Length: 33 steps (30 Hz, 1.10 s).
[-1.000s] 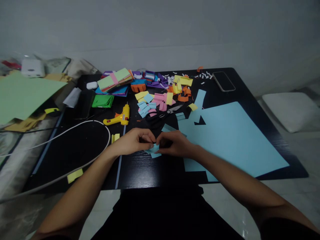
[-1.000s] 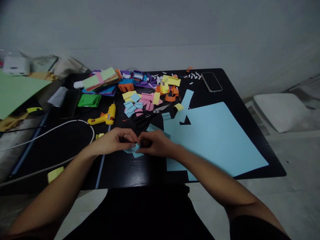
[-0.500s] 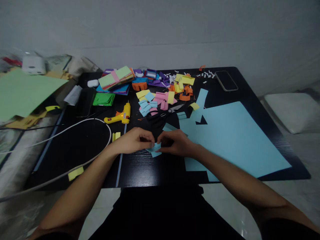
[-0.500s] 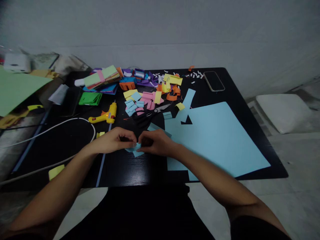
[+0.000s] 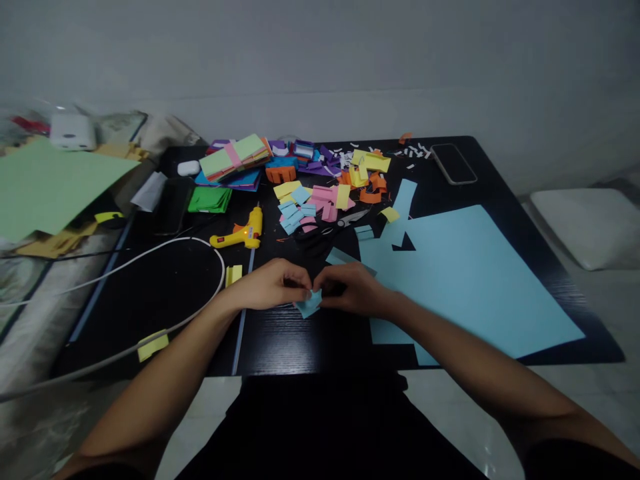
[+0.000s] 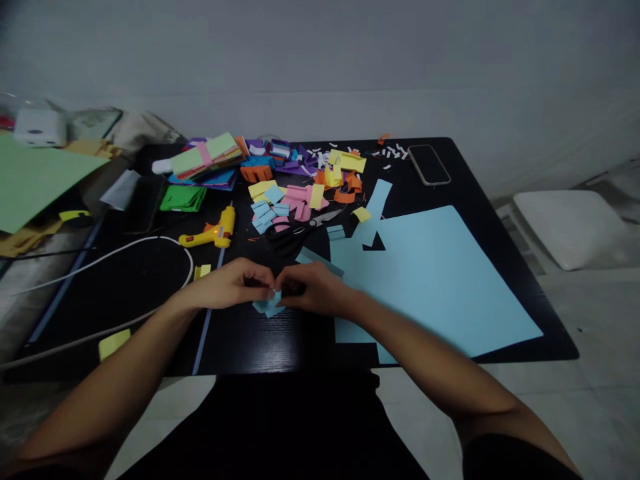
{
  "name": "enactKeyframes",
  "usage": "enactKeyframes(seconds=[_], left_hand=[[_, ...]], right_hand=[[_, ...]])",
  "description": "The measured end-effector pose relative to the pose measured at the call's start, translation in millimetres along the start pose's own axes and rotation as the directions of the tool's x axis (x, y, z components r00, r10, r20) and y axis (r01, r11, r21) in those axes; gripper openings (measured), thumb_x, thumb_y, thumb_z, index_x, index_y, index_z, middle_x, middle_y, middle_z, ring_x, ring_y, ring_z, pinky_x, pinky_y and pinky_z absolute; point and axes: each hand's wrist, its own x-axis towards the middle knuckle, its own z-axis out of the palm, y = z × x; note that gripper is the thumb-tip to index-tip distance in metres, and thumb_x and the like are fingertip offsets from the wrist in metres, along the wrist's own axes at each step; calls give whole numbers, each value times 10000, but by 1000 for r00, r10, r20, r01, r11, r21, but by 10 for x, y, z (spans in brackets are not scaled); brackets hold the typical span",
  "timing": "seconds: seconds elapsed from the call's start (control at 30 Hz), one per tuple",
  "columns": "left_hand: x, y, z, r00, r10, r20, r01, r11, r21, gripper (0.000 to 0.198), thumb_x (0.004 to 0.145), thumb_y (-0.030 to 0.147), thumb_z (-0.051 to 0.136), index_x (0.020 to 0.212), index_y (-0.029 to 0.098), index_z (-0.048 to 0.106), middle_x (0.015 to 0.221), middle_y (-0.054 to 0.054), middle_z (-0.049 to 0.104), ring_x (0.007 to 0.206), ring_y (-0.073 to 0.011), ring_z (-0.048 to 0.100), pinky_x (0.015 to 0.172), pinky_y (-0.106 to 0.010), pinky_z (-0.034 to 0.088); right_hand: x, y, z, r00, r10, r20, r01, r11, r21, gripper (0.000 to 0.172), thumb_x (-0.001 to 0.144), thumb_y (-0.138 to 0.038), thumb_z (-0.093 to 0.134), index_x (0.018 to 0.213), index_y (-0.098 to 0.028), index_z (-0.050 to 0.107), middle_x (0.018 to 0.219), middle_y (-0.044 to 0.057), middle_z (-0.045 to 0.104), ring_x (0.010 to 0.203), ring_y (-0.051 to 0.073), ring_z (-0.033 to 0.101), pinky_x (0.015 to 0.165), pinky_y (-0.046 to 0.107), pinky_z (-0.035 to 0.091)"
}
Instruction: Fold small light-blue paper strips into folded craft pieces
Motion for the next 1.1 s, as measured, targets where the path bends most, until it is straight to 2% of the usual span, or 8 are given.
enactKeyframes(seconds=[0.27, 0.47, 0.77, 0.97, 1.1], left_hand=[[11, 7, 51, 1000, -1, -1, 1, 1000, -19, 171, 872, 295, 686, 874, 137, 751, 786, -22, 747, 702, -136, 649, 675, -221, 471], [8, 2, 52, 998, 66, -7, -66, 998, 17, 174, 886, 285, 669, 856, 135, 751, 758, -15, 724, 692, -128, 622, 660, -211, 449], [29, -2, 87, 1000, 5, -5, -5, 1000, 4, 190, 875, 302, 676, 873, 130, 756, 774, -25, 739, 696, -137, 639, 673, -226, 464], [39, -26, 107, 998, 59, -20, -60, 997, -38, 196, 898, 301, 683, 873, 122, 760, 771, -22, 740, 695, -126, 630, 669, -215, 460], [29, -15, 60, 998, 50, -30, -51, 999, -16, 202, 907, 316, 695, 875, 135, 778, 763, -21, 742, 701, -129, 637, 672, -215, 465]], right_hand=[[1, -6, -22, 1000, 2, 20, -1, 999, -32, 193, 810, -165, 859, 968, -192, 753, 836, 13, 745, 713, 137, 676, 681, 237, 515], [2, -19, -28, 999, -13, 30, 13, 1000, -6, 202, 804, -187, 877, 962, -189, 751, 828, 10, 740, 719, 139, 688, 680, 234, 523], [10, -66, -44, 998, 42, 54, -43, 999, 19, 183, 802, -172, 873, 933, -187, 745, 778, -11, 734, 687, 129, 679, 660, 222, 504], [10, -97, -70, 997, 49, 55, -48, 999, -20, 203, 789, -113, 870, 926, -178, 735, 776, -16, 725, 692, 121, 671, 667, 212, 486], [12, -89, -79, 996, 51, 72, -51, 999, 3, 202, 809, -121, 845, 960, -192, 730, 795, -19, 729, 702, 123, 673, 671, 218, 492]])
